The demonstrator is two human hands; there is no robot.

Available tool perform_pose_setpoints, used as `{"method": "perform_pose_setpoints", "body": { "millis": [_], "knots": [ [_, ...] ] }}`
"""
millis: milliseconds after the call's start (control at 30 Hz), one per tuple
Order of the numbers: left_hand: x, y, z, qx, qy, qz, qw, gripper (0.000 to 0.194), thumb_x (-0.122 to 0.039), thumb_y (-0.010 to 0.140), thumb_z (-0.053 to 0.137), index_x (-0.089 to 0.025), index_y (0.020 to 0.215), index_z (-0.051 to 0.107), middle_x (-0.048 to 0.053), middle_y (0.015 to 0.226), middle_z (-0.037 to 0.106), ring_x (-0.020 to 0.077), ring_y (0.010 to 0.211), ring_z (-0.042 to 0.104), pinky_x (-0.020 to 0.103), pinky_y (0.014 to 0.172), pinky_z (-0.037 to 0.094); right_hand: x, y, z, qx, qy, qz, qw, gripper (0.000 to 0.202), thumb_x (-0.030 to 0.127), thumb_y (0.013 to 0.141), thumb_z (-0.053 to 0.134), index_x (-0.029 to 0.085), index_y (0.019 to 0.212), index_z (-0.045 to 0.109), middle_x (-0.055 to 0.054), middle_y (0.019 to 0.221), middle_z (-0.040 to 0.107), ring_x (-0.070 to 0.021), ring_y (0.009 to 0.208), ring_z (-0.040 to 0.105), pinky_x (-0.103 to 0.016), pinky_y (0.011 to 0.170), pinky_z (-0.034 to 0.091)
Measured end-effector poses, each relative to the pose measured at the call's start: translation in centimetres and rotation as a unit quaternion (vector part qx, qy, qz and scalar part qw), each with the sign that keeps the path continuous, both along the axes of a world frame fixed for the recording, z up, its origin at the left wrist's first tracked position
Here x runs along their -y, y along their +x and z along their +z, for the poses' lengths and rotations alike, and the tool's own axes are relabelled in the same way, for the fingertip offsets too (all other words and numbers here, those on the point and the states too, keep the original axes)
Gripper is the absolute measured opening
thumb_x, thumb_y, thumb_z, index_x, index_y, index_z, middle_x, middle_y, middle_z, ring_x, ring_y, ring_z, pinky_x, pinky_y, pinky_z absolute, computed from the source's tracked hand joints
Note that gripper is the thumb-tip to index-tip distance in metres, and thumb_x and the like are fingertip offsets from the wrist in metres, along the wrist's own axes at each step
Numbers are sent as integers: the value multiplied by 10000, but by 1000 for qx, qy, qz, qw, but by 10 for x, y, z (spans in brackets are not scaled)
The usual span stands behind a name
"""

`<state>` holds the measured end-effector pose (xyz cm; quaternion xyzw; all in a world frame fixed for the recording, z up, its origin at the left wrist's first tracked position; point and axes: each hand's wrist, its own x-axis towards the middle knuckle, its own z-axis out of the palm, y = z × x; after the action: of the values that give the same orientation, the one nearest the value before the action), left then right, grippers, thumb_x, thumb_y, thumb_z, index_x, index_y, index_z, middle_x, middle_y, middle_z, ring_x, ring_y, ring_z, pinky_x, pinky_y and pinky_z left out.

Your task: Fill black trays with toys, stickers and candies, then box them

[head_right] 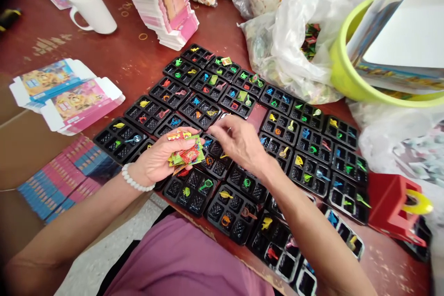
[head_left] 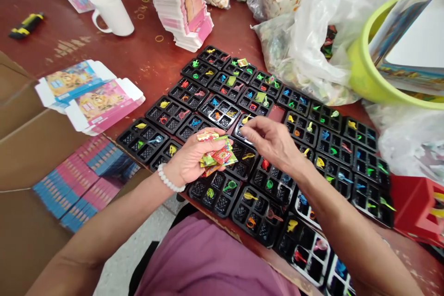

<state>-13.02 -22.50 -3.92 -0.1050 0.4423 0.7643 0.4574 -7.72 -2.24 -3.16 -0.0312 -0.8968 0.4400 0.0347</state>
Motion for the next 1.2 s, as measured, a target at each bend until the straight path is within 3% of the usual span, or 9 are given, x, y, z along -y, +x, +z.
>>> {"method": "perform_pose_setpoints", "body": {
  "millis": [100, 200, 467, 567, 700, 900, 1000, 1100, 1200],
  "knots": [
    [-1, 1, 1, -21, -5, 36, 999, 322, -87, 757, 809, -163, 1012, 626, 26, 825, 728, 154, 534, 679, 253, 396, 586, 22, 14, 7, 111, -200, 68, 971, 372, 566, 876, 706, 214, 925, 598, 4, 733, 625, -146, 632, 551, -273, 565, 421],
    [0, 2, 1, -44, -9, 56, 997, 348, -105, 748, 825, -171, 1018, 615, 13, 813, 720, 148, 528, 677, 250, 409, 594, 30, 17, 2, 145, -315, 48, 937, 532, 596, 761, 831, 216, 1019, 563, 49, 695, 581, -114, 589, 508, -245, 538, 401],
    [-1, 1, 1, -55, -7, 60, 997, 358, -106, 729, 842, -172, 987, 604, 10, 821, 725, 161, 550, 696, 262, 427, 607, 28, 10, 2, 135, -348, 1, 928, 459, 510, 680, 881, 208, 903, 616, 30, 735, 581, -96, 587, 476, -235, 513, 419],
    [0, -1, 1, -41, -16, 65, 997, 381, -86, 725, 837, -176, 1013, 605, 31, 890, 746, 196, 588, 731, 259, 413, 598, 17, 10, 3, 102, -318, -40, 942, 334, 409, 697, 821, 206, 879, 629, 35, 690, 577, -94, 554, 452, -236, 496, 392],
    [6, -7, 2, -39, -29, 74, 996, 392, -73, 711, 841, -183, 1007, 609, 34, 901, 750, 215, 611, 751, 226, 404, 573, -6, 12, -5, 61, -175, -90, 978, 189, 317, 752, 698, 191, 889, 665, -2, 723, 644, -125, 595, 540, -262, 535, 400],
    [12, -10, -1, -58, -39, 76, 995, 384, -97, 712, 849, -189, 1000, 613, 32, 880, 749, 202, 596, 740, 195, 370, 537, -13, 18, -26, 88, 43, -55, 994, 102, 217, 819, 601, 194, 878, 681, -15, 712, 703, -173, 624, 627, -307, 614, 450],
    [10, -7, -3, -57, -41, 67, 995, 379, -118, 711, 857, -184, 995, 615, 18, 833, 730, 186, 559, 718, 191, 347, 523, -5, 20, -31, 109, 80, -22, 991, 90, 179, 823, 613, 204, 893, 664, 2, 704, 693, -168, 619, 622, -299, 617, 443],
    [7, -3, -5, -53, -38, 59, 996, 397, -138, 700, 872, -182, 995, 610, 9, 787, 716, 180, 537, 701, 192, 330, 515, 7, 23, -24, 27, 115, -33, 992, 86, 212, 846, 655, 202, 930, 668, -45, 867, 716, -189, 733, 637, -313, 672, 464],
    [2, -1, -5, -57, -23, 62, 996, 411, -150, 681, 885, -179, 978, 601, -7, 728, 698, 154, 488, 662, 199, 329, 521, 24, 27, -10, -38, 26, 2, 999, 196, 370, 949, 650, 192, 1029, 669, -62, 924, 700, -175, 746, 620, -300, 664, 474]
  ]
}}
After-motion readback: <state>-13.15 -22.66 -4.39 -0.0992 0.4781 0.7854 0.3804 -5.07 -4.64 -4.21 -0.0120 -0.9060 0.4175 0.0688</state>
